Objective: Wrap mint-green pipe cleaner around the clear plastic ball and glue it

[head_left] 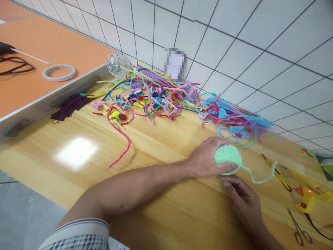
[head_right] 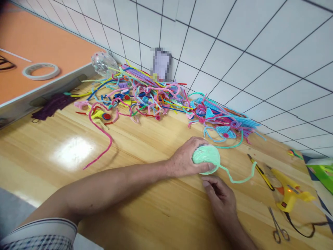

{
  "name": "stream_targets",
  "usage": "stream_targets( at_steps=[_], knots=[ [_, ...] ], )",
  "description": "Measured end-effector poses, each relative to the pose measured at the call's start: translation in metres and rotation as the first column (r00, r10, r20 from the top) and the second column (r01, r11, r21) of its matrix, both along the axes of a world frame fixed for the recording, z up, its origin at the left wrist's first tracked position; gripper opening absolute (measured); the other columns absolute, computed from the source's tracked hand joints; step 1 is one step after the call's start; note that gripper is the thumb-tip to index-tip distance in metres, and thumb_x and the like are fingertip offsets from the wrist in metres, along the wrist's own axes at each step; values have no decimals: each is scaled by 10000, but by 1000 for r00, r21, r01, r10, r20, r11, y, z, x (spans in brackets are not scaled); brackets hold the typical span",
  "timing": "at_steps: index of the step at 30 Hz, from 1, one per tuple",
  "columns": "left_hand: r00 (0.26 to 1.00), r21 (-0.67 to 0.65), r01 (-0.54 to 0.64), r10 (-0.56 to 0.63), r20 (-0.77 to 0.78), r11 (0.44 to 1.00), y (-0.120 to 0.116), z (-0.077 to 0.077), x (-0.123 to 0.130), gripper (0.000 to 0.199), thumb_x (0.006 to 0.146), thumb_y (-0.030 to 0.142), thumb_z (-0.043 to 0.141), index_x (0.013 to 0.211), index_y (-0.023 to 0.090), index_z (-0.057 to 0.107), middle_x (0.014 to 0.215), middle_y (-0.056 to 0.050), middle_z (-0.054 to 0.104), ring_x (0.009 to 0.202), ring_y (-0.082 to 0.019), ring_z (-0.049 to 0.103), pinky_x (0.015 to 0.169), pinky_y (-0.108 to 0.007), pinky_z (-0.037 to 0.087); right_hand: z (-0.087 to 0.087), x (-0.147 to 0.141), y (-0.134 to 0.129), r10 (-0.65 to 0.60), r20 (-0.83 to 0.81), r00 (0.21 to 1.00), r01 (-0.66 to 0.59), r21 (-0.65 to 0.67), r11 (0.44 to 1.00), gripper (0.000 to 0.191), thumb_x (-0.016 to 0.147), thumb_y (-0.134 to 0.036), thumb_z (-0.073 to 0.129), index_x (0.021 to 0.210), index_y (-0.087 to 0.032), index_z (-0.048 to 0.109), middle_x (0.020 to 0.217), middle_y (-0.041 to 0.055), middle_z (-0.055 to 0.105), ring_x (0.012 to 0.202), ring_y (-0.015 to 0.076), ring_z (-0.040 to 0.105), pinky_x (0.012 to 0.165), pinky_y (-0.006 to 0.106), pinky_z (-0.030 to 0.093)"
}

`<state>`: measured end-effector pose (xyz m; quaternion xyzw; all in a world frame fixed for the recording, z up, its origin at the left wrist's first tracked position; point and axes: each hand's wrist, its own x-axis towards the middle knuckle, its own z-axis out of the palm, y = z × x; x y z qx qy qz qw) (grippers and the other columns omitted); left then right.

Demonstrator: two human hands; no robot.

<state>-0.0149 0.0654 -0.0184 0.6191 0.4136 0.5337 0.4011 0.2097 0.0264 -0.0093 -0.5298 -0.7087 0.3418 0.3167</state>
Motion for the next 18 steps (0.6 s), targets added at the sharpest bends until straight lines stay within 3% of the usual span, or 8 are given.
stream_targets(
  at_steps=[10, 18],
  knots=[
    [1000, 10, -20, 20, 3, 1000, -2, -1, -2, 669, 888, 530, 887, 1419, 220, 625, 1459, -124, 701, 1416, -323, 662, 1260, -488, 535, -4, -6, 2, 24, -6, 1000, -24, -34, 999, 265, 901, -486, 751, 853, -245, 852, 743, 15, 790, 653, 165, 690, 621, 250, 550],
    [1000, 18, -30, 30, 1, 999, -2, -4, -3, 732, 885, 542, 879, 1444, 159, 604, 1462, -172, 675, 1399, -329, 664, 1251, -499, 535, -4, -9, 2, 44, -20, 999, -45, -45, 998, 286, 904, -486, 735, 879, -234, 868, 691, 1, 731, 593, 150, 613, 574, 258, 486]
  ],
)
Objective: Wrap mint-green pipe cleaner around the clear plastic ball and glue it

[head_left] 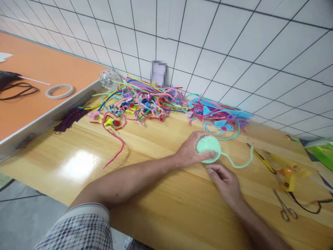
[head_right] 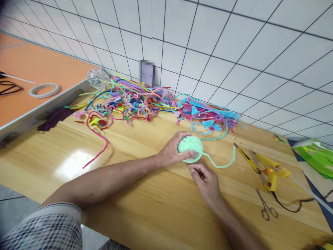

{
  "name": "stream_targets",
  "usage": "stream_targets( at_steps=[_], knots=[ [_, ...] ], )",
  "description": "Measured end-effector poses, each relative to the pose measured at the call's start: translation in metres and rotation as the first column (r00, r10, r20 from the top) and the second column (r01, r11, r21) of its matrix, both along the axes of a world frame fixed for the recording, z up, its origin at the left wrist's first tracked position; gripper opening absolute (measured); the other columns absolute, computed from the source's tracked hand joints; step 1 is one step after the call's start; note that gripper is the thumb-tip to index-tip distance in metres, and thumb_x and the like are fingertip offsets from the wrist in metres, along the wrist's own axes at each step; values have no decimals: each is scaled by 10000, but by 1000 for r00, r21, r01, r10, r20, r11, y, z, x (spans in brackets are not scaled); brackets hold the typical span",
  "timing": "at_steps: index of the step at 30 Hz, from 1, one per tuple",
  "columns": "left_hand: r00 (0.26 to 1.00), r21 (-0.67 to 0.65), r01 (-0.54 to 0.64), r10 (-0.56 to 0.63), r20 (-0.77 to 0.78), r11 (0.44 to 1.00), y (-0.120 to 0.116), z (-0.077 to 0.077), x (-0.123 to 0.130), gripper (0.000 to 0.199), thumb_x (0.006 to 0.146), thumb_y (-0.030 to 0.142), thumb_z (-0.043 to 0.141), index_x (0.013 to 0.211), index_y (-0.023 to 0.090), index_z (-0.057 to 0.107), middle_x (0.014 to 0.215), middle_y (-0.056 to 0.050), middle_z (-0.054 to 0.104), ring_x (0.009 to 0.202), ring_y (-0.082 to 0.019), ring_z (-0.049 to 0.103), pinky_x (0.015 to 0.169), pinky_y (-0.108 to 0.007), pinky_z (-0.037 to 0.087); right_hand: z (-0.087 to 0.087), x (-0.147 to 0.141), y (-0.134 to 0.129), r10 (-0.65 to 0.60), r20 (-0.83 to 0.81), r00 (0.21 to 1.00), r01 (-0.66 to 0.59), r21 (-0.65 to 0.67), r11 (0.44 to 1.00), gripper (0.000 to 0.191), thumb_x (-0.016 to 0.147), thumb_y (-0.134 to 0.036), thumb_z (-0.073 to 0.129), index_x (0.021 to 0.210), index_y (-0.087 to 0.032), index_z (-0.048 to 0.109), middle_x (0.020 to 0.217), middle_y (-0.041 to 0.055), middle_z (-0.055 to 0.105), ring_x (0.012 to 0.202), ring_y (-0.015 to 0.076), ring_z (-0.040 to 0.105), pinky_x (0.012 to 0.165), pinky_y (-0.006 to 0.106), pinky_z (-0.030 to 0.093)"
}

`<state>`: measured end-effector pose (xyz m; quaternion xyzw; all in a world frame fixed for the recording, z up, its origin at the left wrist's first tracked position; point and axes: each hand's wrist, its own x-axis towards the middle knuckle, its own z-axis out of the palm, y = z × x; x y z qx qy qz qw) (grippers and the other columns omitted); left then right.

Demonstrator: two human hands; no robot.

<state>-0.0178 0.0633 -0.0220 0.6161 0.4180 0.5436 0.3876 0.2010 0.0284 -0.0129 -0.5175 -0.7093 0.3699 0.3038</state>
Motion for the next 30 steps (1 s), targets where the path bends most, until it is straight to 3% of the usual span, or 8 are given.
stream_targets(
  at_steps=[8, 16, 30],
  knots=[
    [999, -48, -10, 8, -41, 999, 0, -2, -3, 746, 873, 553, 903, 1455, 202, 596, 1489, -153, 663, 1419, -333, 653, 1265, -507, 524, -2, -2, 0, 35, -16, 999, -35, 10, 999, 285, 923, -480, 712, 899, -244, 869, 723, 4, 759, 605, 152, 619, 583, 263, 498],
    [999, -17, -13, 13, -31, 1000, -1, -1, -4, 706, 872, 537, 889, 1419, 189, 607, 1497, -168, 659, 1433, -352, 644, 1281, -536, 505, 1, -5, 0, 76, -24, 997, -75, 55, 996, 272, 944, -451, 692, 909, -242, 862, 736, 2, 775, 618, 159, 642, 599, 281, 499],
    [999, 11, -23, 23, -47, 1000, 3, -5, -3, 704, 876, 522, 902, 1432, 198, 617, 1491, -145, 664, 1438, -330, 644, 1298, -491, 503, -1, -7, 1, 83, -25, 996, -81, 68, 994, 298, 937, -483, 686, 898, -238, 852, 764, 14, 797, 664, 178, 687, 645, 293, 527]
  ],
)
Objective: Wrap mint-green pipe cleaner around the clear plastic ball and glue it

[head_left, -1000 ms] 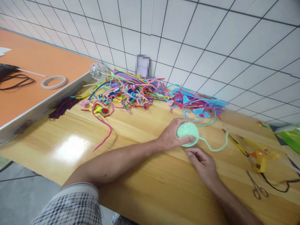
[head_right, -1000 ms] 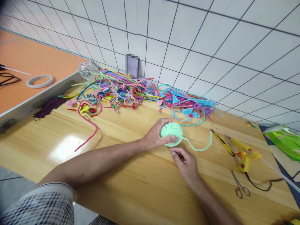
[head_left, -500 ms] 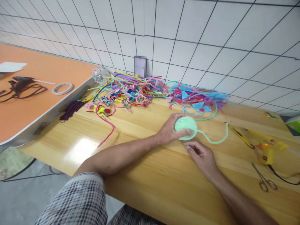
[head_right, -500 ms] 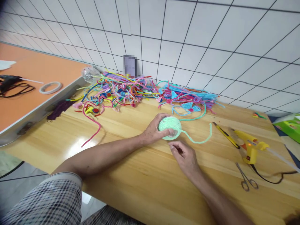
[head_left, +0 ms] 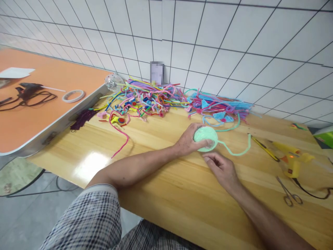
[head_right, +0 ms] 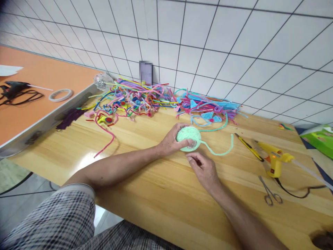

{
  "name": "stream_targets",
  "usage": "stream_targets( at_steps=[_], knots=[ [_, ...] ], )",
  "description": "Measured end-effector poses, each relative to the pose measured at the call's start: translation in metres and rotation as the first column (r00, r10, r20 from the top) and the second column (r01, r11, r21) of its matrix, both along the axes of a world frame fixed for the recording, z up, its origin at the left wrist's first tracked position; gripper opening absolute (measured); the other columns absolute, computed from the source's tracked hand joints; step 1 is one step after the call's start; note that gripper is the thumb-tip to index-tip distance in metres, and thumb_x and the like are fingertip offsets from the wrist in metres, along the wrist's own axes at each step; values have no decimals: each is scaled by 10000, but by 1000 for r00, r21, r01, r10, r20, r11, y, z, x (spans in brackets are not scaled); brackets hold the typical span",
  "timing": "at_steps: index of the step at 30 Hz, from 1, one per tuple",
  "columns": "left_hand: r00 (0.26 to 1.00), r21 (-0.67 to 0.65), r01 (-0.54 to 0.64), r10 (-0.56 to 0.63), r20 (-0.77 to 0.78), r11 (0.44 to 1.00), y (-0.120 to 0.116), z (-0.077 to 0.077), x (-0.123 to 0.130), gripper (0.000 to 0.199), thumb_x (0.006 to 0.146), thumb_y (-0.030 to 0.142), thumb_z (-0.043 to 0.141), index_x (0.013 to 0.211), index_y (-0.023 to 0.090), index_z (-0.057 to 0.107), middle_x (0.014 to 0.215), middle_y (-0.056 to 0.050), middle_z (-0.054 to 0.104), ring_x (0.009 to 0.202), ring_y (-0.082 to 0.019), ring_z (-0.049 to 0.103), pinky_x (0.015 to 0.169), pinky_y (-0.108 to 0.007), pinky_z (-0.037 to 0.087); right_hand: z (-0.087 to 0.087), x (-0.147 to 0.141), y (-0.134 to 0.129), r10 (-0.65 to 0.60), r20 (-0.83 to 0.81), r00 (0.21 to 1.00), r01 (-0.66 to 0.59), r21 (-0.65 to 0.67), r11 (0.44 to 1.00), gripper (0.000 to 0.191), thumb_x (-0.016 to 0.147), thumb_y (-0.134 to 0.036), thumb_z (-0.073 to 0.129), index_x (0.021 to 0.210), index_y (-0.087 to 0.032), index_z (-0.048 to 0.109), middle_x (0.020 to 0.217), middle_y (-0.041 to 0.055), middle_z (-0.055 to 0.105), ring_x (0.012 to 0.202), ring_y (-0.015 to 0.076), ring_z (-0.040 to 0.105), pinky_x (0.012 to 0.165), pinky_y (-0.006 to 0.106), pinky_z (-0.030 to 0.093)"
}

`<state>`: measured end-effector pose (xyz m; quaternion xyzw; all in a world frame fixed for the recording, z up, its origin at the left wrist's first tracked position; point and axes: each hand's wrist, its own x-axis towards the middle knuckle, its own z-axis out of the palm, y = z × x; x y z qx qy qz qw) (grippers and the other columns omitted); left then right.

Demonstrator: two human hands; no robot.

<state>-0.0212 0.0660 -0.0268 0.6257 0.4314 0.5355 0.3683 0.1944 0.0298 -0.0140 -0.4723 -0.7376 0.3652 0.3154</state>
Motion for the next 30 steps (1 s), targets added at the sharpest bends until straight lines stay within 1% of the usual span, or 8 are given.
stream_targets(
  at_steps=[7, 11, 14, 16, 18, 21, 24, 30],
  knots=[
    [1000, -12, -3, 3, 5, 1000, 1, -1, 2, 682, 874, 473, 917, 1428, 213, 616, 1492, -145, 671, 1430, -336, 654, 1286, -510, 519, 0, 0, 0, 2, 16, 1000, -2, -1, 1000, 317, 926, -504, 693, 889, -236, 858, 744, 20, 786, 637, 181, 657, 614, 304, 495],
    [1000, -4, -6, 6, 6, 1000, 1, -2, 2, 683, 879, 481, 914, 1433, 216, 616, 1489, -147, 676, 1428, -339, 662, 1281, -514, 526, -4, 4, 1, -27, -39, 999, 24, -71, 997, 303, 915, -512, 733, 917, -233, 851, 727, 7, 740, 636, 164, 599, 614, 301, 448],
    [1000, 20, -9, 10, -6, 1000, 1, -3, 0, 675, 885, 479, 907, 1430, 208, 615, 1487, -151, 681, 1428, -340, 663, 1286, -513, 524, -13, 6, 7, -224, -217, 950, 199, -129, 971, 306, 852, -533, 810, 918, -235, 789, 763, -7, 712, 673, 155, 576, 652, 298, 454],
    [1000, 11, -20, 20, -20, 1000, 0, -3, -2, 670, 893, 468, 898, 1438, 208, 607, 1481, -150, 683, 1412, -335, 669, 1273, -507, 536, -18, 6, 11, -378, -364, 851, 349, -145, 926, 367, 794, -555, 869, 941, -243, 742, 830, -16, 708, 728, 153, 584, 715, 306, 483],
    [999, 2, -22, 23, -38, 1000, 0, -3, -4, 654, 903, 429, 877, 1449, 199, 597, 1486, -154, 680, 1407, -330, 669, 1269, -501, 539, -22, 6, 15, -445, -466, 765, 414, -174, 893, 463, 763, -601, 901, 1010, -251, 724, 902, -14, 712, 805, 167, 613, 781, 324, 515],
    [998, 24, -8, 9, -66, 1000, -2, -4, -5, 659, 907, 459, 867, 1445, 196, 592, 1458, -150, 694, 1376, -326, 681, 1240, -491, 558, -22, 4, 17, -396, -512, 762, 355, -181, 917, 634, 774, -683, 911, 1211, -262, 728, 1188, 59, 784, 1110, 247, 709, 1006, 420, 579],
    [996, 52, 35, -30, -84, 998, -6, -6, -5, 680, 929, 519, 852, 1464, 207, 571, 1481, -149, 681, 1390, -325, 673, 1246, -497, 557, -21, 4, 16, -302, -503, 810, 267, -142, 953, 750, 821, -734, 891, 1384, -279, 693, 1508, 122, 731, 1415, 318, 667, 1224, 528, 529],
    [984, 119, 158, -146, -103, 980, -15, -6, 1, 702, 978, 603, 808, 1503, 228, 533, 1517, -163, 629, 1445, -336, 643, 1265, -523, 545, -18, 3, 11, -206, -465, 861, 165, -128, 978, 824, 859, -767, 852, 1504, -293, 658, 1575, 137, 713, 1506, 378, 637, 1254, 586, 535]
  ],
)
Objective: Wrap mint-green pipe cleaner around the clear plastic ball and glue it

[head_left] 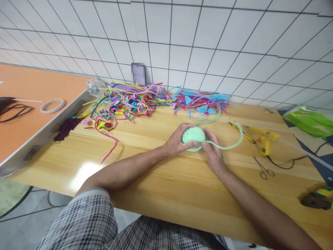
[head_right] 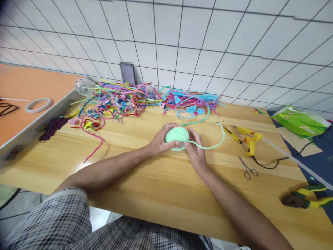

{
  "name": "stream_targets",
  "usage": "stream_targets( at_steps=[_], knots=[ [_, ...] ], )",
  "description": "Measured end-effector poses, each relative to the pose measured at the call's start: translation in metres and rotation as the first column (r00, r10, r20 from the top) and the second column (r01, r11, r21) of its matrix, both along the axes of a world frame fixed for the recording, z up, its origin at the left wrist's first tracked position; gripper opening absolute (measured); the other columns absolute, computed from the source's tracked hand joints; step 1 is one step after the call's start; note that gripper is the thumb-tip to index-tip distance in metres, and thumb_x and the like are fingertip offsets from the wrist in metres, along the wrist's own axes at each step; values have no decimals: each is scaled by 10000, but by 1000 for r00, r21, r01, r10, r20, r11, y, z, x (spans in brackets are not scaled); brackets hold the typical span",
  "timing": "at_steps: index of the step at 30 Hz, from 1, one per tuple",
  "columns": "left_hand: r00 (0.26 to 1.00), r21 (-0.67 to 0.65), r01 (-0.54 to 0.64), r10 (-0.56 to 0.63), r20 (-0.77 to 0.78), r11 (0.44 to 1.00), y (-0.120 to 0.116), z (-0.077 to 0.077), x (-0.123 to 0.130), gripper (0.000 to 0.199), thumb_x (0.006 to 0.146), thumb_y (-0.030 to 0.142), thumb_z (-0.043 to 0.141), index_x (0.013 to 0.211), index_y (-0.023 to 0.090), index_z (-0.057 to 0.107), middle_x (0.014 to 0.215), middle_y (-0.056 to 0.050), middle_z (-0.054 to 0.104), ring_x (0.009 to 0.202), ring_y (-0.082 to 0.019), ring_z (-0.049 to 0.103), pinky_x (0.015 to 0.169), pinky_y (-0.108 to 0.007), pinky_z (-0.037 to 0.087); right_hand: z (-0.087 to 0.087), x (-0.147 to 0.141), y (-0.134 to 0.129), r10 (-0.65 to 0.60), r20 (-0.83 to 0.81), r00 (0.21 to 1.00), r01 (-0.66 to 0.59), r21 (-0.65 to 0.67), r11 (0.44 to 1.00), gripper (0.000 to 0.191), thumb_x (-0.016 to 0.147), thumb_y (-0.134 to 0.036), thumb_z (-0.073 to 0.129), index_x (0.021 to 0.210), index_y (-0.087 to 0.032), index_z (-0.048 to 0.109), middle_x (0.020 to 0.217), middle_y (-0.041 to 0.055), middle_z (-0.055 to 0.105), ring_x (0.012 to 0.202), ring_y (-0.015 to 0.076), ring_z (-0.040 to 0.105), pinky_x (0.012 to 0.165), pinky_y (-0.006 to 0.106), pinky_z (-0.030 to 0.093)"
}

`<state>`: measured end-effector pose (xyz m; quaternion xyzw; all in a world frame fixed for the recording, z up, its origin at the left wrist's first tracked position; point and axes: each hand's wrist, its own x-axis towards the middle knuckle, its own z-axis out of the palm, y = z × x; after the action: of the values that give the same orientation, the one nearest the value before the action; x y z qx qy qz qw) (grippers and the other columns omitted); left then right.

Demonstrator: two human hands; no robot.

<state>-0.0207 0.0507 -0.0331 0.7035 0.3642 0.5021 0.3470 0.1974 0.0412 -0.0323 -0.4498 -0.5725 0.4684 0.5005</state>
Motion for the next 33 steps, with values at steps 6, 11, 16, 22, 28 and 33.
stream_targets(
  at_steps=[6, 11, 16, 22, 28, 33],
  knots=[
    [996, 30, 86, -86, -8, 996, -5, 2, 7, 692, 1009, 675, 750, 1503, 239, 540, 1533, -162, 619, 1471, -343, 621, 1281, -537, 525, 4, 0, -4, 117, 31, 993, -116, -33, 993, 850, 899, -812, 761, 1566, -299, 642, 1593, 132, 708, 1473, 396, 649, 1280, 603, 493],
    [993, 33, 120, -120, -22, 992, -6, 4, 10, 712, 987, 687, 787, 1495, 251, 546, 1548, -155, 619, 1501, -344, 602, 1303, -539, 499, 4, 1, -4, 163, 22, 986, -161, -74, 984, 864, 888, -827, 748, 1592, -345, 607, 1477, 112, 761, 1511, 385, 602, 1295, 588, 457],
    [985, 1, 168, -168, -31, 986, -5, 6, 7, 766, 966, 683, 823, 1525, 249, 532, 1569, -173, 606, 1538, -364, 582, 1315, -558, 487, 5, 3, -3, 174, 29, 984, -171, -103, 980, 895, 847, -832, 787, 1572, -337, 613, 1426, 114, 771, 1433, 370, 646, 1244, 551, 511],
    [981, -53, 190, -192, -25, 980, -7, 5, 2, 859, 979, 841, 683, 1569, 240, 515, 1615, -195, 580, 1568, -378, 573, 1352, -577, 469, -2, 5, -3, 104, 25, 994, -100, -119, 988, 813, 879, -768, 795, 1539, -326, 624, 1391, 101, 766, 1261, 322, 700, 1053, 464, 610],
    [963, -22, -263, 264, 51, 964, 9, 25, -16, 713, 1070, 743, 608, 1569, 252, 474, 1655, -196, 570, 1602, -340, 546, 1358, -575, 439, 2, 2, -5, 83, 29, 996, -77, -156, 985, 853, 786, -818, 842, 1460, -329, 657, 1360, 94, 782, 1202, 318, 710, 1067, 474, 601],
    [641, 163, -761, 767, 38, 628, 80, 75, -93, 622, 1077, 462, 701, 1580, 226, 421, 1636, -187, 563, 1595, -311, 552, 1359, -460, 430, 7, 2, -6, 103, 35, 994, -96, -173, 980, 864, 770, -831, 842, 1441, -312, 677, 1356, 111, 792, 1192, 322, 709, 1055, 477, 612]
  ],
)
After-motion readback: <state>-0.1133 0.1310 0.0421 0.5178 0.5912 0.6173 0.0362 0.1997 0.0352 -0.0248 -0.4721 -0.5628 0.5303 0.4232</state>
